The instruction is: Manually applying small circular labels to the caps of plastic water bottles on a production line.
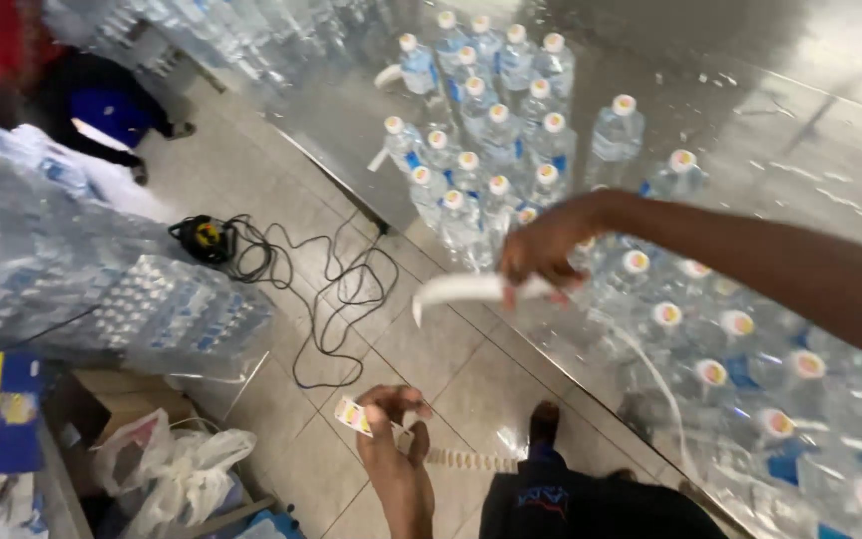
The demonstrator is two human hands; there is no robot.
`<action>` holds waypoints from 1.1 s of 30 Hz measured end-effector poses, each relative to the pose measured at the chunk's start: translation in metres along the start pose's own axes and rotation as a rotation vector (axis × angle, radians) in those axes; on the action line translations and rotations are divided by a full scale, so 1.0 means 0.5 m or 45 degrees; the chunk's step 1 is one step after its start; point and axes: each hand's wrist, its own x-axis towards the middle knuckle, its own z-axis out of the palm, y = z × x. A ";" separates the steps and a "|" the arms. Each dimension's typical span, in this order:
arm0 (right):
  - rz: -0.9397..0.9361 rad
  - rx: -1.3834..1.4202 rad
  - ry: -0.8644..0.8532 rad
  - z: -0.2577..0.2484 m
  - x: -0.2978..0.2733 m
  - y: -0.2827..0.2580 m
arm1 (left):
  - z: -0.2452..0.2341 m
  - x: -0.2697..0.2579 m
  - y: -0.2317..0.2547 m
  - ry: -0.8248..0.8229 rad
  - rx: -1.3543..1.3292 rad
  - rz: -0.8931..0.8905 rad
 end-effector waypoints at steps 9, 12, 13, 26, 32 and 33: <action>-0.051 -1.611 1.286 -0.870 0.298 -0.088 | -0.191 0.096 -0.253 -0.312 -0.660 0.029; -0.138 -1.398 1.330 -0.889 0.281 -0.074 | -0.137 0.073 -0.187 -0.284 -0.611 -0.018; -0.160 -1.317 1.341 -0.852 0.267 -0.058 | -0.102 0.066 -0.150 -0.104 -0.445 -0.177; 0.109 -0.032 0.970 0.249 -0.028 -0.024 | 0.132 0.011 -0.039 -1.255 -0.106 -0.110; -0.204 0.923 1.465 0.433 -0.073 0.039 | 0.147 -0.074 -0.045 -1.774 0.202 -0.425; -0.206 0.946 1.499 0.465 -0.077 0.042 | 0.155 -0.073 -0.027 -1.811 0.219 -0.432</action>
